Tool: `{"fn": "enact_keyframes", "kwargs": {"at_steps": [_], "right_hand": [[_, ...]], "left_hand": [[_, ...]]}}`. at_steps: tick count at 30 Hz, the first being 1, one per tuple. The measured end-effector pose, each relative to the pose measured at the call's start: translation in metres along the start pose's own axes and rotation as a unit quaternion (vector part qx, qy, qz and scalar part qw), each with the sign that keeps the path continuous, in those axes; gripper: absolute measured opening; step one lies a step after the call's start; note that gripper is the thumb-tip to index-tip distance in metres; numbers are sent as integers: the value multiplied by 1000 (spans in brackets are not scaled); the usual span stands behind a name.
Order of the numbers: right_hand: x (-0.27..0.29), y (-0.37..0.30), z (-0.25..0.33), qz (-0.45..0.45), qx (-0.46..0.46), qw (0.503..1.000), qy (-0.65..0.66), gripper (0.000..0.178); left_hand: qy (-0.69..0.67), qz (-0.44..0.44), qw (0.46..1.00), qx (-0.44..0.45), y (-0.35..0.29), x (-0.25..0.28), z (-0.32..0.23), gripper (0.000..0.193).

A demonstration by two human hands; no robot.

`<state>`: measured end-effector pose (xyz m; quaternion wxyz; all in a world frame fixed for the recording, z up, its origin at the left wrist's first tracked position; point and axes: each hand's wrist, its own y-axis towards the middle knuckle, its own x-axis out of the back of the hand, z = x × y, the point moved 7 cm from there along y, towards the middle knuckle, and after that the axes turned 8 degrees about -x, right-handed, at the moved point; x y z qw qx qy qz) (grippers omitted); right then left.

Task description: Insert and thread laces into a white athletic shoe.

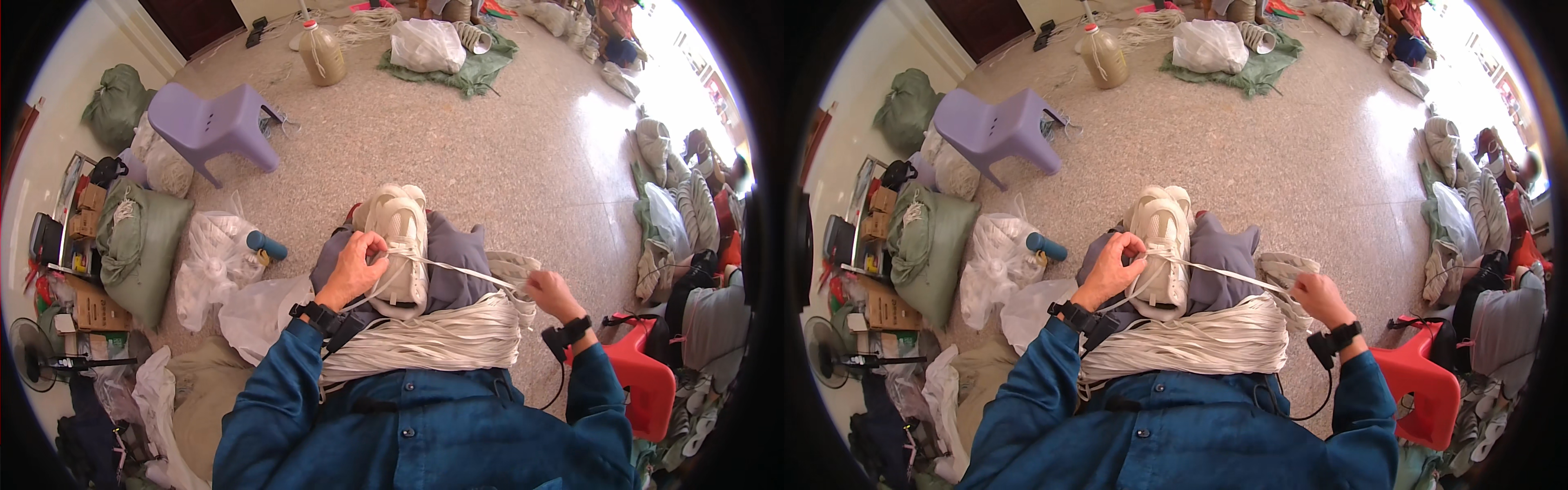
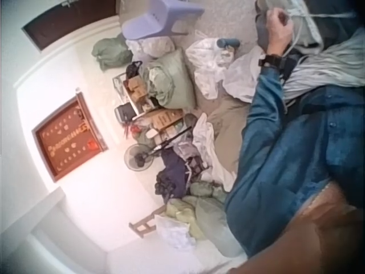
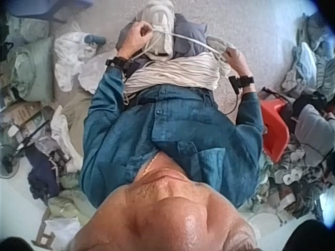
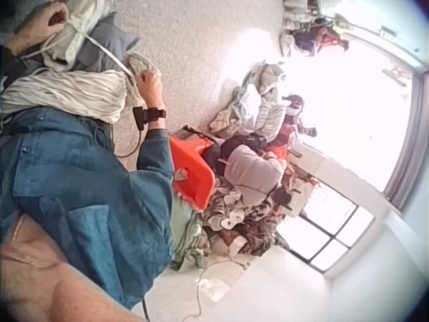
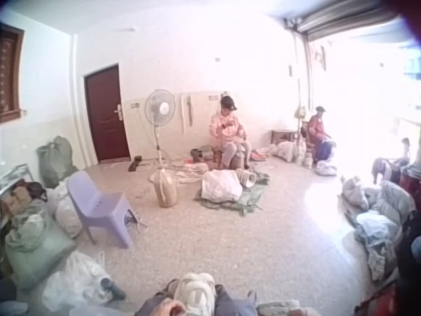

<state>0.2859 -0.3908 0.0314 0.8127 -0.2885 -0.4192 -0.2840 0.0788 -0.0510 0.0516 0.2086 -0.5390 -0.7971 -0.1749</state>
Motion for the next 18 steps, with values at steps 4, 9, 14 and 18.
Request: {"fn": "enact_keyframes", "kwargs": {"at_steps": [4,9,14,18], "right_hand": [[5,24,123,-114,168,976,85,15],[-36,31,219,-92,287,950,81,18],[-64,46,227,-76,258,962,55,13],[-81,45,222,111,171,944,260,14]], "left_hand": [[11,-49,999,-14,-10,4,-8,23],[52,-81,992,-78,-22,0,-19,24],[55,-86,992,-77,-23,1,-17,25],[37,-85,993,-72,-22,3,-14,25]]}}
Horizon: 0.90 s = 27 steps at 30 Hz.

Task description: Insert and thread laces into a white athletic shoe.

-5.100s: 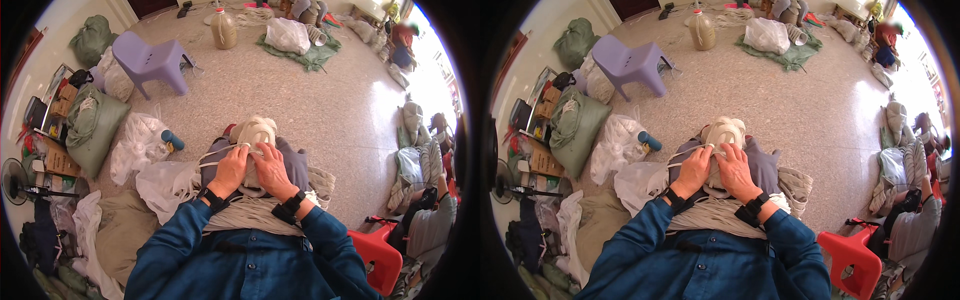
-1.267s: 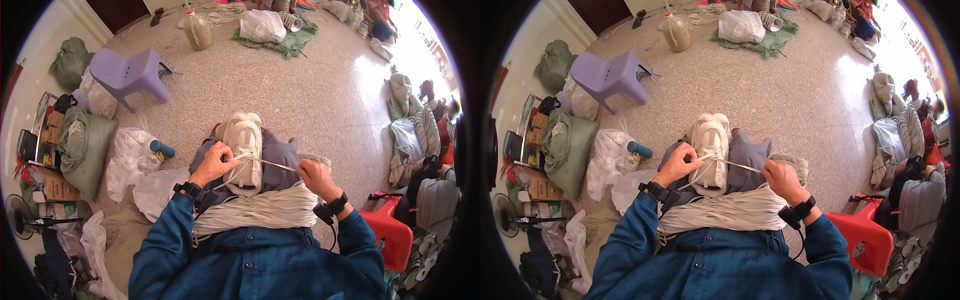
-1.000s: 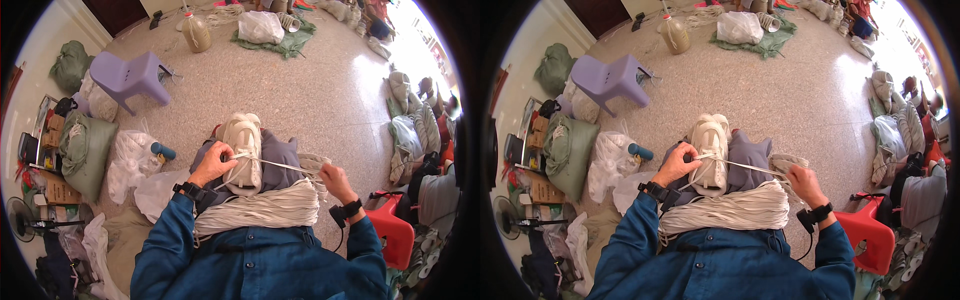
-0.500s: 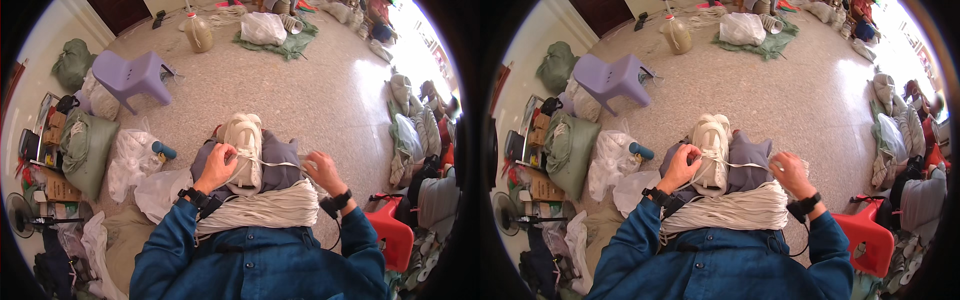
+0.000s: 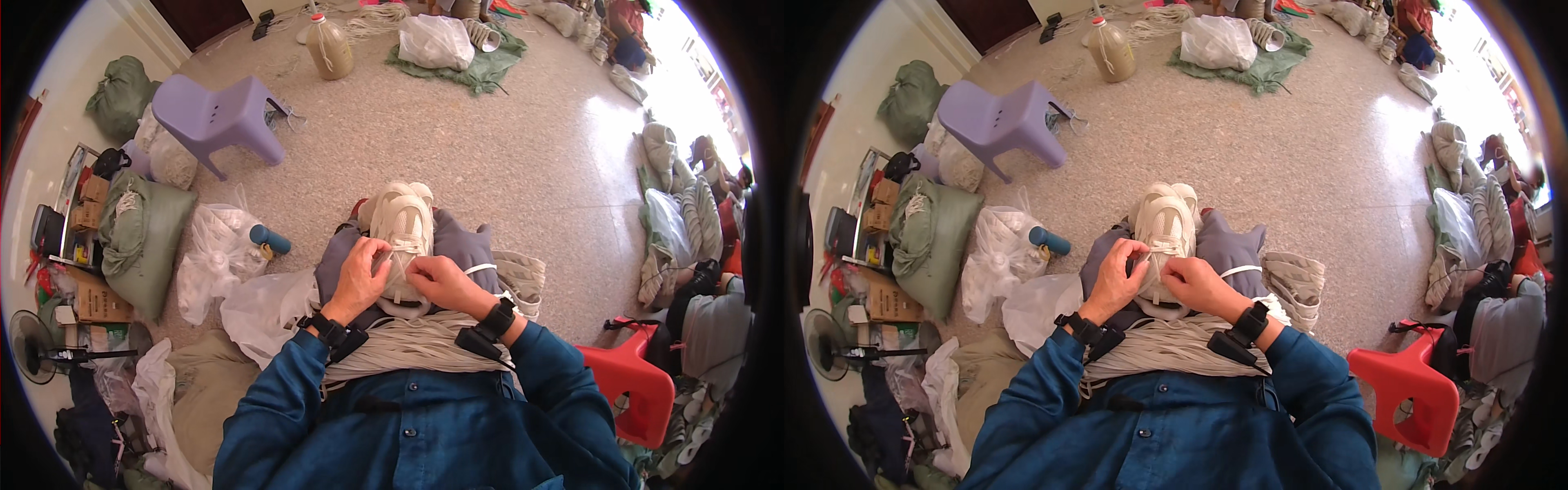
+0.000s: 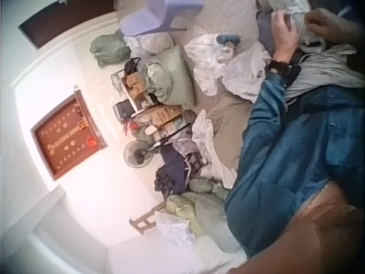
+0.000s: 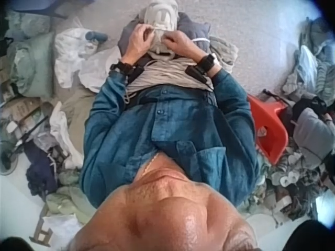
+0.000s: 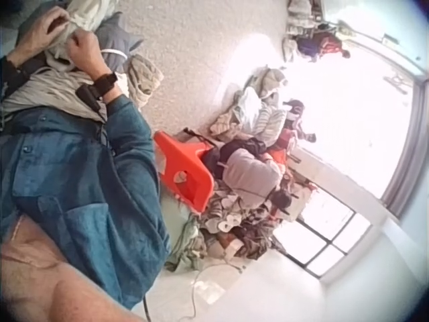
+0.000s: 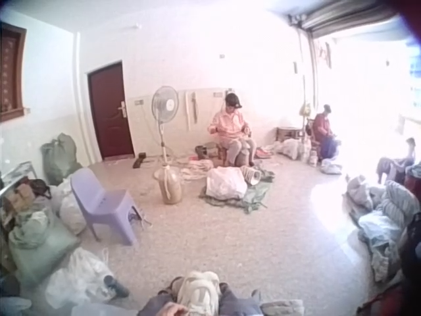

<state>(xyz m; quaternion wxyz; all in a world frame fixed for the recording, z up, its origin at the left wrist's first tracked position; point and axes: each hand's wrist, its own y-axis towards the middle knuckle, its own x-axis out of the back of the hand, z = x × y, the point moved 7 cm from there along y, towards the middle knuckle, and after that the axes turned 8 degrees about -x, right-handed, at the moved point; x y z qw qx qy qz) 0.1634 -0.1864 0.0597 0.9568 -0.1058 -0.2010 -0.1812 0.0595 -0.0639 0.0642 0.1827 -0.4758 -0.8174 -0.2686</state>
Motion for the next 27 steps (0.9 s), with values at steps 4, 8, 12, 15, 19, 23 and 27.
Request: {"fn": "enact_keyframes", "kwargs": {"at_steps": [4,8,12,15,19,23,27], "right_hand": [[11,-18,-5,9,-54,998,28,15],[8,-32,-10,1,-45,999,31,15],[5,-34,2,-32,47,997,-51,13],[3,-34,0,-42,61,995,-66,12],[2,-34,0,-51,72,994,-61,13],[1,-31,-2,-53,57,994,-79,15],[-1,-25,0,-42,37,993,-102,18]], "left_hand": [[1,-6,1000,3,2,2,-5,23],[94,-36,992,-74,12,8,-25,18],[234,41,954,-184,22,-15,-49,15],[308,95,931,-170,28,-25,-49,16],[324,187,924,-82,32,-39,-36,22],[354,147,912,-146,38,-43,-49,20],[392,73,891,-217,45,-38,-47,18]]}}
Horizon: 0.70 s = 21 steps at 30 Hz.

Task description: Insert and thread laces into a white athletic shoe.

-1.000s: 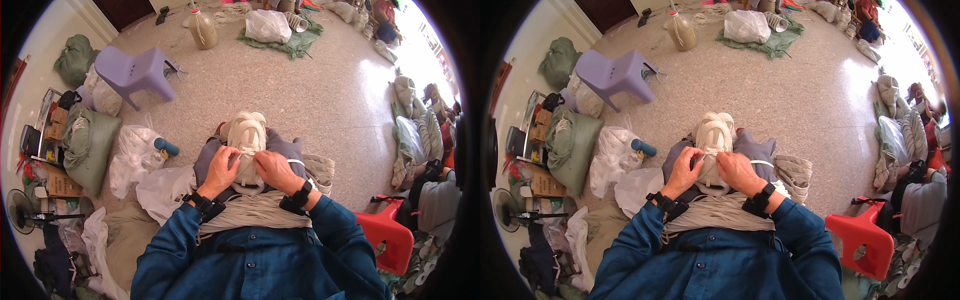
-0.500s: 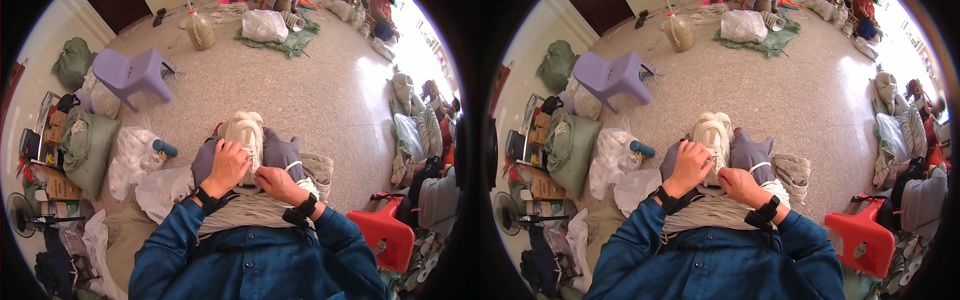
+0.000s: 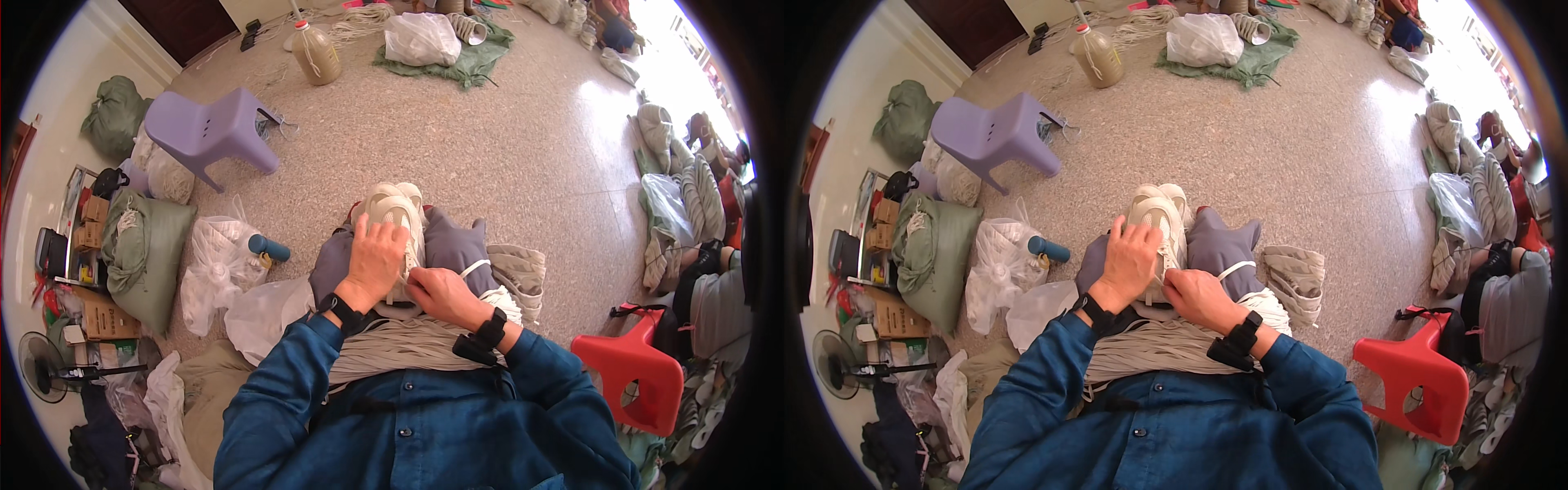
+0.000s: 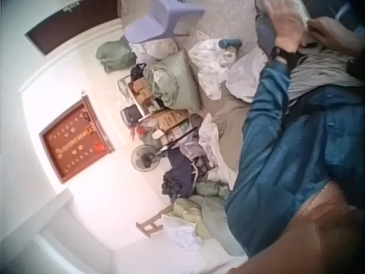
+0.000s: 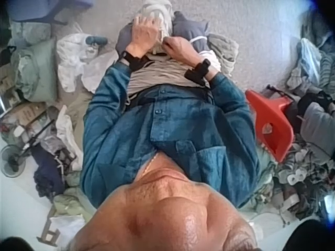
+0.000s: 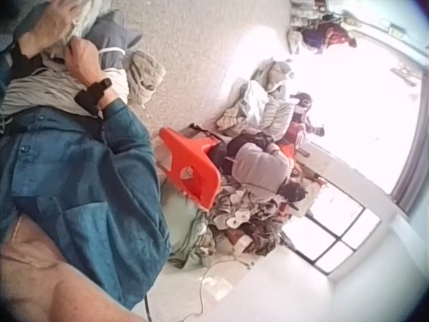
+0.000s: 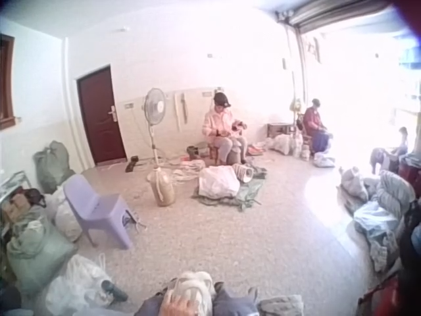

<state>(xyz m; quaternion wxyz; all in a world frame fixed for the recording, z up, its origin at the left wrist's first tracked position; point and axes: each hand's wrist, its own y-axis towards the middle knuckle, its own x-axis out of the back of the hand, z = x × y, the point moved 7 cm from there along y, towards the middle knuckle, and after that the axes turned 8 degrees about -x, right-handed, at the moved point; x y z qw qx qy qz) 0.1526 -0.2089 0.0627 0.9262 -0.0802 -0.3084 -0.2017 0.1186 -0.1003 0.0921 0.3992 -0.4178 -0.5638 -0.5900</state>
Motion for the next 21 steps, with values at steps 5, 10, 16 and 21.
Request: {"fn": "enact_keyframes", "kwargs": {"at_steps": [5,10,16,21], "right_hand": [[-2,4,-4,-12,-11,1000,-4,19],[-4,11,-8,-9,-22,1000,6,21],[7,10,-6,82,-4,994,66,20],[51,-23,-22,181,-162,961,134,25]], "left_hand": [[-249,-20,959,136,-1,21,30,13],[-808,-106,534,224,13,82,28,17],[-756,-107,628,151,8,170,62,31],[-272,-62,946,167,-52,165,126,29]]}}
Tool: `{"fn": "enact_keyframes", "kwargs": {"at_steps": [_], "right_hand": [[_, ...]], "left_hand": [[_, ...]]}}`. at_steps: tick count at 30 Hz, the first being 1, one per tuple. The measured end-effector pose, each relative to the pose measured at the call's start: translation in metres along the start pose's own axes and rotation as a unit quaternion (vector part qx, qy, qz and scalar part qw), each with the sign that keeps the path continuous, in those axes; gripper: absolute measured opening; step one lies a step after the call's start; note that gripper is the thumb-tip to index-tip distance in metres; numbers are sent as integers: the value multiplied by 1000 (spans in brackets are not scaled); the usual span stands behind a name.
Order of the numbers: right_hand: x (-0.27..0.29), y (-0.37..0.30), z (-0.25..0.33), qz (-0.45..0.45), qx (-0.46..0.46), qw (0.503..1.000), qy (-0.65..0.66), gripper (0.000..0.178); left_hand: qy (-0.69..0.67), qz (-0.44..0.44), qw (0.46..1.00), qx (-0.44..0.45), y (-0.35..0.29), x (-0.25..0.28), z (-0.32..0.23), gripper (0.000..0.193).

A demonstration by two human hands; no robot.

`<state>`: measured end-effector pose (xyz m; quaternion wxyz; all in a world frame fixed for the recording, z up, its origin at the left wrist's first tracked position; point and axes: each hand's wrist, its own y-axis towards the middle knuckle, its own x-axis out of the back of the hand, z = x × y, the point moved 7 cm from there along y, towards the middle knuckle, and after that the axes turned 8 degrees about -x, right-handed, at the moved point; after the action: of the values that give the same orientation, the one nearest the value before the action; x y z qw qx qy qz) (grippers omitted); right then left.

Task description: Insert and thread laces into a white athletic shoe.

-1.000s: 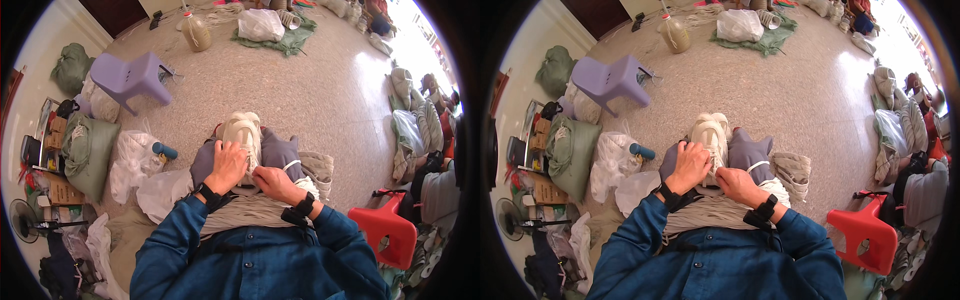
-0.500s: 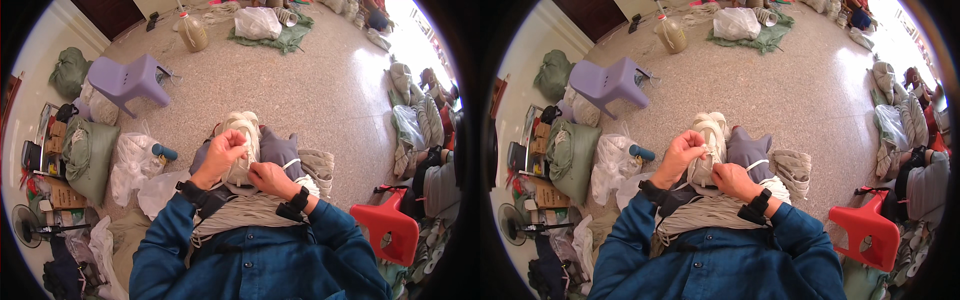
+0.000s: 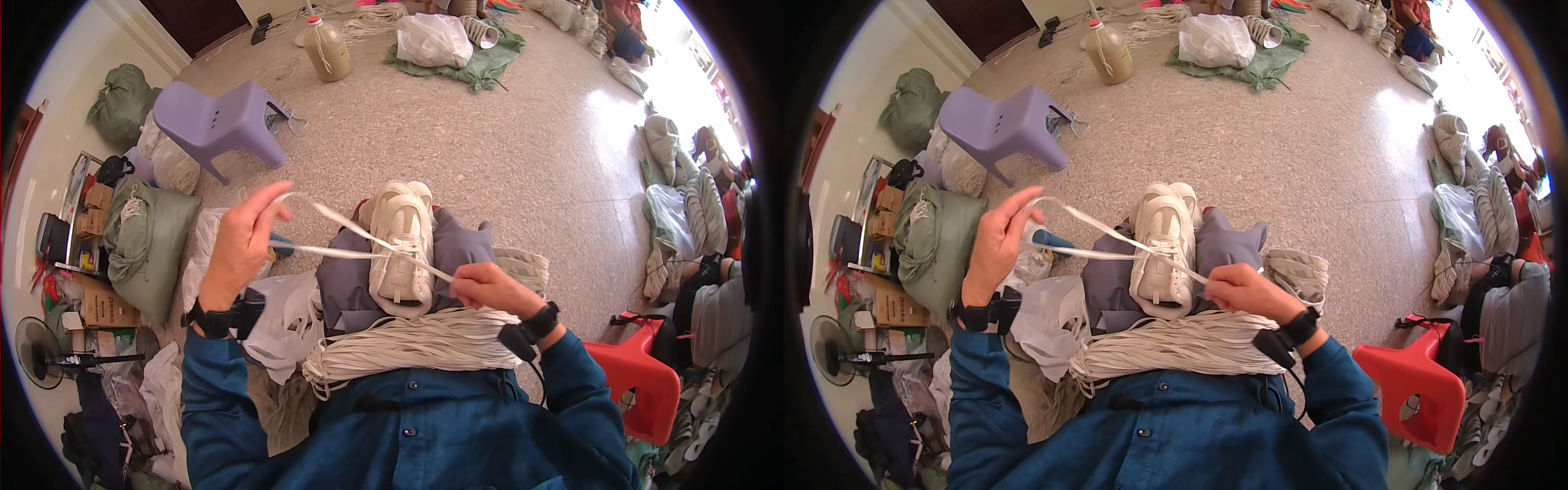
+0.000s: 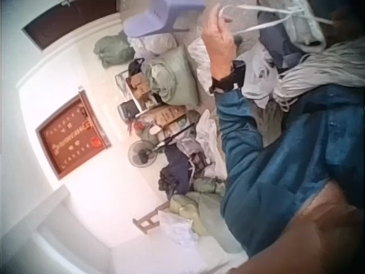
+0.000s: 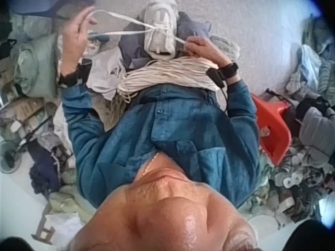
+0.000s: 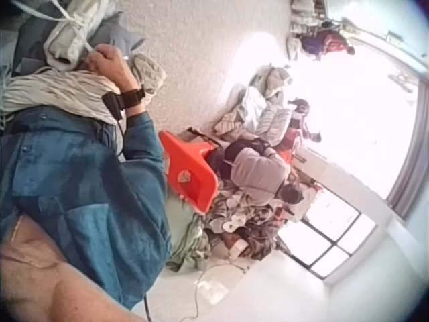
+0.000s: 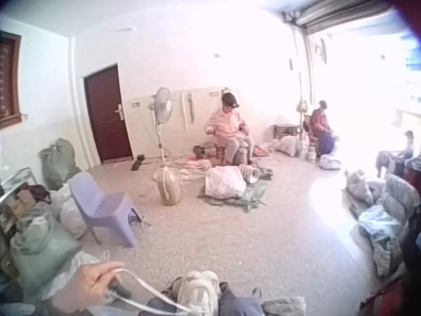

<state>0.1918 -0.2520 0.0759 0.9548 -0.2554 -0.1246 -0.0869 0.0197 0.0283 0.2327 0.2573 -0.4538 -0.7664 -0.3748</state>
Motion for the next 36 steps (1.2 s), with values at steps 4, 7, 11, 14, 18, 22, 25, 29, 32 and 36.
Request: {"fn": "enact_keyframes", "kwargs": {"at_steps": [4,7,11,14,18,22,25,29,32,36], "right_hand": [[24,-24,-55,11,-25,950,311,28],[38,-37,-94,-8,-3,860,510,30],[94,-62,-135,-107,137,714,678,35],[141,-89,-150,-132,211,660,709,35],[187,-128,-212,-204,250,637,700,26],[228,-199,-321,-336,229,606,684,22],[233,-238,-347,-333,226,619,674,21],[235,-264,-394,-473,153,549,672,20],[249,-274,-420,-534,62,560,631,16],[196,-182,-351,-341,41,723,600,5]], "left_hand": [[182,59,978,79,-75,14,85,25],[193,67,966,159,-154,19,154,22],[168,73,953,241,-233,25,202,21],[181,46,947,260,-285,45,226,22],[267,27,915,300,-357,90,265,22],[350,-5,876,330,-383,126,280,21],[401,-43,831,384,-392,147,270,21],[434,-28,797,419,-404,167,262,21],[266,-65,884,378,-387,123,279,21],[-293,-51,826,478,-236,-32,165,20]]}}
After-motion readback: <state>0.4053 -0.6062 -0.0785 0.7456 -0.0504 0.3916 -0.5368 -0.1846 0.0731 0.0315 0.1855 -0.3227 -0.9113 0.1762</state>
